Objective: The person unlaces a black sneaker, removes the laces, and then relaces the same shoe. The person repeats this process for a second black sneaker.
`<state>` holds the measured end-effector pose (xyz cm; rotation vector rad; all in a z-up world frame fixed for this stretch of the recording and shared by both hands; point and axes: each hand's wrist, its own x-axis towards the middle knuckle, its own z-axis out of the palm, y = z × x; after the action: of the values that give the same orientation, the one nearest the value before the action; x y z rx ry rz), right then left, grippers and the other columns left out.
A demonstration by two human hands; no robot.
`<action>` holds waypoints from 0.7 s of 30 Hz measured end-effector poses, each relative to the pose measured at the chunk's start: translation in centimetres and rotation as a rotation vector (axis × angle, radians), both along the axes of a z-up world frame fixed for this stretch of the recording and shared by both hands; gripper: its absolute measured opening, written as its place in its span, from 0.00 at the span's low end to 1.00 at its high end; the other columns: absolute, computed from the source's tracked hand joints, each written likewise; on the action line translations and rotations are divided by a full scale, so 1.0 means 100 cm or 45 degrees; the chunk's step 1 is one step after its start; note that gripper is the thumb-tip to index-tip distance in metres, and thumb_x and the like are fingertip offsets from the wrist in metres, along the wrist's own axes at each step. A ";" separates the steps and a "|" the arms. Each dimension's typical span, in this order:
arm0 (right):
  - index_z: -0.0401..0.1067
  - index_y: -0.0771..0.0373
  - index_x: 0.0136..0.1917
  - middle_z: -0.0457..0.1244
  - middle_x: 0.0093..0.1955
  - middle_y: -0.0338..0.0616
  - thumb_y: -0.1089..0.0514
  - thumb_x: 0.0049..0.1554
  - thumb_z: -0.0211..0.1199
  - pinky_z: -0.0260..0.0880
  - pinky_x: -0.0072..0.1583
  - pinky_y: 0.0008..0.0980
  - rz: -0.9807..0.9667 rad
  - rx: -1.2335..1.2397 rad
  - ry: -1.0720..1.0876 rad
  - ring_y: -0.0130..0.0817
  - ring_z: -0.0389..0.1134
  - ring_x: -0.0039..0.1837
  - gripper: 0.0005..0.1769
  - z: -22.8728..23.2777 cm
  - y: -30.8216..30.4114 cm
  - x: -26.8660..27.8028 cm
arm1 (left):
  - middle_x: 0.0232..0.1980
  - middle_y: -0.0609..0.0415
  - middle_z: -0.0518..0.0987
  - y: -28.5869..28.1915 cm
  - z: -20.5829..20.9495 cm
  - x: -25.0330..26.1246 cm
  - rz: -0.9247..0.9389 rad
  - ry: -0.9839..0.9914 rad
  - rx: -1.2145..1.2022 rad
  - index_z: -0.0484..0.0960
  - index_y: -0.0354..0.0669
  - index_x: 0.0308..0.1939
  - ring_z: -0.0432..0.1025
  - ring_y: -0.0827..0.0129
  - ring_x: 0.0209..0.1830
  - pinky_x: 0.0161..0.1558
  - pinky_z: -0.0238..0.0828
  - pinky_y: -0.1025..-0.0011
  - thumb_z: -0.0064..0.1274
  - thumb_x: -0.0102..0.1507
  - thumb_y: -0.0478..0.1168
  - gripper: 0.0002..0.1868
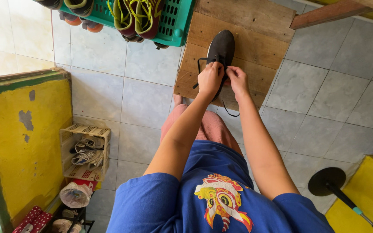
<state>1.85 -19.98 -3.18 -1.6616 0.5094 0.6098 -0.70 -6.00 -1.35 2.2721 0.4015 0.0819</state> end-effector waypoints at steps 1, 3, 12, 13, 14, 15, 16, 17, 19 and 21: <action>0.75 0.60 0.60 0.67 0.47 0.35 0.52 0.66 0.58 0.72 0.43 0.28 -0.022 0.016 0.026 0.25 0.68 0.44 0.14 0.001 0.000 0.001 | 0.38 0.53 0.81 0.001 0.000 0.000 -0.025 -0.012 -0.006 0.81 0.49 0.37 0.78 0.55 0.38 0.38 0.73 0.59 0.53 0.65 0.45 0.07; 0.75 0.58 0.61 0.67 0.47 0.35 0.53 0.66 0.56 0.73 0.43 0.27 0.000 0.002 -0.001 0.22 0.68 0.43 0.14 0.000 0.000 0.002 | 0.38 0.53 0.81 0.004 0.002 0.000 -0.042 -0.004 -0.013 0.81 0.49 0.38 0.78 0.55 0.38 0.37 0.73 0.59 0.53 0.65 0.45 0.07; 0.68 0.61 0.55 0.68 0.44 0.40 0.56 0.67 0.55 0.72 0.43 0.32 -0.066 -0.114 -0.065 0.30 0.69 0.40 0.08 -0.038 -0.008 0.002 | 0.47 0.49 0.74 0.021 0.043 -0.006 -0.034 -0.216 0.205 0.78 0.45 0.48 0.70 0.53 0.50 0.48 0.67 0.59 0.60 0.55 0.42 0.18; 0.67 0.61 0.56 0.69 0.43 0.42 0.55 0.67 0.55 0.72 0.44 0.33 -0.114 -0.123 -0.054 0.32 0.70 0.40 0.08 -0.038 -0.010 0.001 | 0.48 0.49 0.73 0.023 0.046 -0.009 -0.023 -0.201 0.251 0.77 0.44 0.48 0.69 0.53 0.50 0.49 0.65 0.58 0.61 0.53 0.42 0.20; 0.68 0.61 0.55 0.68 0.44 0.42 0.56 0.66 0.57 0.72 0.46 0.36 -0.034 -0.350 -0.206 0.35 0.70 0.43 0.08 -0.036 -0.010 -0.001 | 0.46 0.49 0.73 0.025 0.048 -0.014 -0.023 -0.133 0.264 0.76 0.45 0.47 0.69 0.54 0.50 0.49 0.64 0.59 0.62 0.54 0.42 0.19; 0.68 0.62 0.54 0.68 0.45 0.43 0.57 0.66 0.60 0.71 0.49 0.38 0.047 -0.576 -0.359 0.37 0.70 0.46 0.08 -0.032 -0.009 -0.005 | 0.45 0.50 0.74 0.027 0.049 -0.019 -0.023 -0.066 0.277 0.76 0.46 0.46 0.70 0.54 0.50 0.49 0.64 0.59 0.62 0.54 0.42 0.18; 0.69 0.62 0.54 0.68 0.46 0.44 0.57 0.65 0.63 0.71 0.52 0.41 0.128 -0.802 -0.514 0.40 0.71 0.48 0.08 -0.026 -0.006 -0.006 | 0.44 0.50 0.74 0.027 0.048 -0.024 -0.023 -0.001 0.290 0.75 0.46 0.45 0.70 0.55 0.49 0.48 0.63 0.60 0.62 0.54 0.42 0.18; 0.70 0.61 0.55 0.67 0.48 0.45 0.59 0.63 0.63 0.70 0.53 0.42 0.208 -0.836 -0.658 0.42 0.69 0.51 0.08 -0.018 -0.003 -0.009 | 0.44 0.51 0.75 0.027 0.047 -0.031 -0.004 -0.030 0.258 0.74 0.47 0.45 0.71 0.55 0.49 0.48 0.65 0.60 0.61 0.56 0.42 0.16; 0.71 0.59 0.56 0.64 0.51 0.46 0.61 0.58 0.64 0.67 0.57 0.45 0.367 -0.902 -0.950 0.46 0.67 0.56 0.12 0.001 0.004 -0.015 | 0.43 0.52 0.76 0.026 0.042 -0.041 0.033 -0.095 0.195 0.74 0.48 0.46 0.73 0.56 0.48 0.48 0.67 0.60 0.59 0.60 0.42 0.13; 0.73 0.56 0.51 0.64 0.52 0.44 0.60 0.58 0.66 0.64 0.57 0.47 0.459 -0.975 -0.940 0.46 0.65 0.58 0.08 0.014 0.015 -0.011 | 0.45 0.52 0.79 0.020 0.036 -0.045 0.090 0.005 0.025 0.74 0.47 0.48 0.76 0.55 0.47 0.45 0.71 0.59 0.56 0.64 0.41 0.11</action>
<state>0.73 -18.47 -1.78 -2.5632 -0.1403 -0.0132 -5.24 -4.03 2.24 2.2780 0.4849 0.1183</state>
